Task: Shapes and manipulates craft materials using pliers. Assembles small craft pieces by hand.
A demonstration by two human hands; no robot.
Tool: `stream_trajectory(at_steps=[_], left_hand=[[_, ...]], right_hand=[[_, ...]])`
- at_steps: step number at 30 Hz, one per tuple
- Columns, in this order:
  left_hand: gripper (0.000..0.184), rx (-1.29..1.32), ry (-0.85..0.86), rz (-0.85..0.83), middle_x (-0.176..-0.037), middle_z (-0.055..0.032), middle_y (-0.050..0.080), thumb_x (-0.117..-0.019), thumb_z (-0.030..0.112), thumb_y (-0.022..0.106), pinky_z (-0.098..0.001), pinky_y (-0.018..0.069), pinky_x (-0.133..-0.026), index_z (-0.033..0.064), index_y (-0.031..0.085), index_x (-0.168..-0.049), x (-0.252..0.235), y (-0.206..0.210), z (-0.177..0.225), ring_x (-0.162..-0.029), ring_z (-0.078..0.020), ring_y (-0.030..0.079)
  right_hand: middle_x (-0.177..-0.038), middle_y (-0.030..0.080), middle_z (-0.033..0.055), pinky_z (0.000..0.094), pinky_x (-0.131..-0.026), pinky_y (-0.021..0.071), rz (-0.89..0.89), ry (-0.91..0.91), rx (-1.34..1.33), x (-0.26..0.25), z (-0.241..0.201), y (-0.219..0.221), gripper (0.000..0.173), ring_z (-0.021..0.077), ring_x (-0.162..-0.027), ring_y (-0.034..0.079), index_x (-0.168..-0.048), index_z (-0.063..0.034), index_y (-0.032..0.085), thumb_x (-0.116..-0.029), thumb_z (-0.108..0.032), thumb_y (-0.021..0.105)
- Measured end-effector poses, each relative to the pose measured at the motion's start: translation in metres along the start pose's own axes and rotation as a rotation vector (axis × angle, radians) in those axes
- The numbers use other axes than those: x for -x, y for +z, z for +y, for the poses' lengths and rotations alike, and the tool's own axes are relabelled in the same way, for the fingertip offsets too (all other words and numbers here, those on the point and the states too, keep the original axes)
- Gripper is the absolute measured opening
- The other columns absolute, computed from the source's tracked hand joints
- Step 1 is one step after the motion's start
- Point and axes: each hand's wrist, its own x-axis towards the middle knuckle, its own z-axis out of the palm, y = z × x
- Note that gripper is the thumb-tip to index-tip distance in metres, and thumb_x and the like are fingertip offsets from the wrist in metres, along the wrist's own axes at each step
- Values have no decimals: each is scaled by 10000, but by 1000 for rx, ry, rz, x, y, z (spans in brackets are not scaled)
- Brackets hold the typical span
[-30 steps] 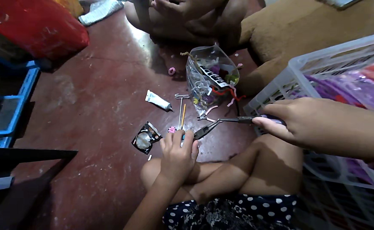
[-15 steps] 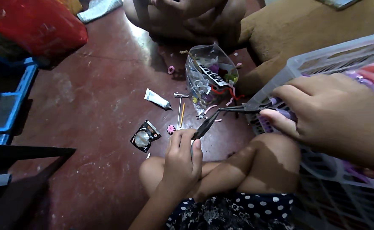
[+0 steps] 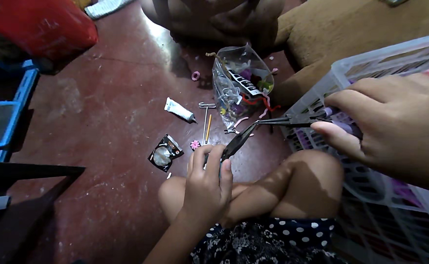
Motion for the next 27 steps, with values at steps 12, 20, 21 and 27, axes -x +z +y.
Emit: stream_trajectory(at_steps=[12, 20, 21, 27], left_hand=[[365, -59, 49, -51, -787, -156, 637, -1028, 182, 405, -322, 468, -689, -49, 649, -885, -3, -5, -2, -754, -242, 620], [377, -161, 235, 29, -809, -129, 596, -1076, 276, 370, -335, 425, -740, 34, 583, -881, -10, -12, -12, -810, -249, 580], [373, -176, 258, 39, -818, -131, 597, -1077, 277, 370, -337, 421, -745, 35, 579, -885, -11, -13, -12, -815, -252, 575], [362, -209, 334, 55, -820, -122, 566, -1091, 275, 345, -322, 401, -770, 49, 547, -893, -18, -16, -16, -821, -243, 552]], right_hand=[[-786, 613, 314, 565, -578, 427, 19, -38, -8, 6, 0, -3, 561, 514, -676, 613, -870, 113, 607, -1055, -367, 383], [-760, 629, 255, 517, -546, 430, -21, -55, -30, 21, 6, -16, 566, 448, -674, 635, -849, 56, 622, -1046, -416, 379], [-761, 627, 251, 512, -547, 428, -29, -51, -22, 22, 6, -19, 564, 442, -668, 629, -849, 52, 621, -1047, -418, 380], [-723, 620, 197, 473, -514, 437, -69, -35, -62, 25, 5, -25, 549, 384, -639, 634, -821, 16, 634, -1036, -425, 386]])
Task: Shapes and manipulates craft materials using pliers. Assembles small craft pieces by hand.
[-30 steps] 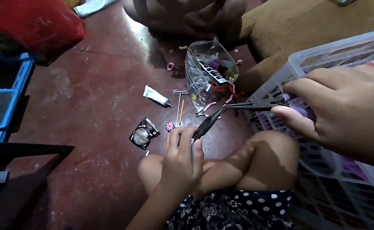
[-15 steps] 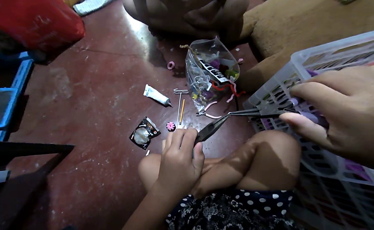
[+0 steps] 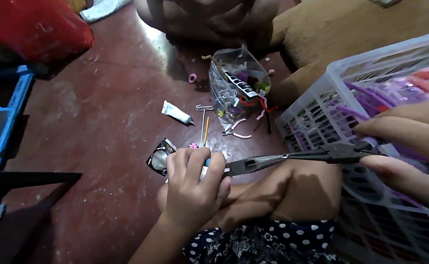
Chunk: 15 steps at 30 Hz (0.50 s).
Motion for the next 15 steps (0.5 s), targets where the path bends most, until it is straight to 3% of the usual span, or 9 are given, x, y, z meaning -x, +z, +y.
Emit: stream_trajectory(at_steps=[5, 8, 12, 15], left_hand=[[362, -12, 21, -8, -812, -126, 572, -1088, 263, 345, -334, 403, -777, 49, 546, -877, 0, 3, -4, -823, -254, 558], [373, -12, 30, -14, -803, -138, 588, -1082, 258, 359, -341, 405, -754, 32, 560, -863, -1, 4, -6, -811, -263, 568], [365, -16, 39, -14, -799, -133, 573, -1081, 252, 358, -335, 407, -754, 35, 557, -866, -2, 6, -8, -811, -261, 562], [365, -18, 42, -5, -797, -138, 581, -1080, 247, 362, -340, 410, -745, 31, 562, -864, -2, 9, -9, -806, -269, 567]], right_hand=[[-622, 574, 127, 412, -470, 411, -48, -14, -47, -4, 3, 0, 525, 307, -557, 598, -744, -14, 612, -1020, -397, 383], [-681, 582, 179, 456, -547, 445, -252, 36, -149, -11, -1, -16, 475, 356, -629, 620, -823, 67, 617, -1033, -323, 447], [-586, 540, 74, 376, -450, 407, -125, 21, -125, -9, 5, -2, 487, 247, -526, 577, -722, -28, 616, -999, -377, 419], [-586, 526, 48, 341, -441, 385, -175, 44, -164, -9, 7, -3, 478, 195, -514, 550, -743, -25, 626, -1000, -373, 422]])
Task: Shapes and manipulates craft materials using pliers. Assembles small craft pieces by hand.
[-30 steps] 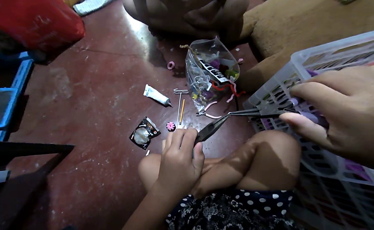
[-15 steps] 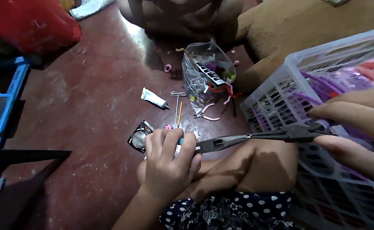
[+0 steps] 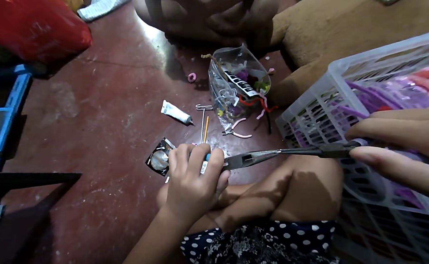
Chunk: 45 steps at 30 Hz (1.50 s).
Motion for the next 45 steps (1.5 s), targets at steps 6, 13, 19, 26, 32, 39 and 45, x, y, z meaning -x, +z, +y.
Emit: stream_trajectory(at_steps=[6, 13, 19, 26, 32, 39, 45], left_hand=[[373, 6, -4, -15, -806, -150, 600, -1072, 242, 377, -351, 426, -732, 19, 582, -855, 0, 4, -1, -800, -284, 578], [346, 16, 1, -27, -803, -158, 608, -1054, 208, 401, -356, 420, -725, 5, 601, -857, 0, 6, -4, -796, -292, 581], [346, 15, 7, -40, -784, -152, 605, -1054, 206, 407, -354, 435, -738, 12, 598, -842, 4, 7, -2, -793, -294, 588], [363, -7, -3, -50, -790, -156, 617, -1057, 219, 392, -369, 442, -734, 15, 598, -840, 5, 6, -2, -796, -299, 602], [384, 49, -102, -69, -834, -159, 629, -1061, 256, 379, -353, 444, -747, 4, 633, -920, -1, -7, 5, -824, -277, 607], [405, 33, -155, -48, -861, -144, 623, -1080, 286, 349, -316, 434, -768, 24, 629, -950, -6, -18, 11, -842, -244, 593], [398, 30, -171, -39, -878, -138, 619, -1084, 295, 352, -289, 434, -792, 31, 627, -966, -4, -21, 13, -863, -224, 590]], right_hand=[[-562, 515, 11, 291, -423, 367, -30, -11, -31, -4, 5, 0, 451, 126, -490, 528, -729, -50, 617, -1005, -349, 420], [-521, 487, -16, 263, -403, 346, -10, -60, -39, -8, 9, 3, 456, 83, -459, 507, -680, -74, 600, -1002, -323, 396], [-499, 467, -21, 233, -401, 313, -60, -48, -100, -8, 8, 3, 422, 46, -446, 474, -665, -73, 600, -986, -285, 427], [-487, 444, -24, 225, -386, 304, 53, -78, -67, -7, 11, 13, 468, 47, -428, 456, -625, -104, 556, -996, -335, 390], [-699, 610, 202, 467, -503, 431, 227, -151, 245, -14, 10, 10, 562, 383, -603, 614, -812, 39, 629, -1039, -412, 381], [-785, 633, 252, 505, -559, 445, 305, -127, 328, -17, 7, 12, 603, 438, -684, 631, -884, 53, 603, -1071, -452, 330], [-791, 629, 249, 505, -556, 434, 275, -124, 313, -16, 7, 10, 584, 437, -682, 621, -905, 49, 606, -1071, -441, 334]])
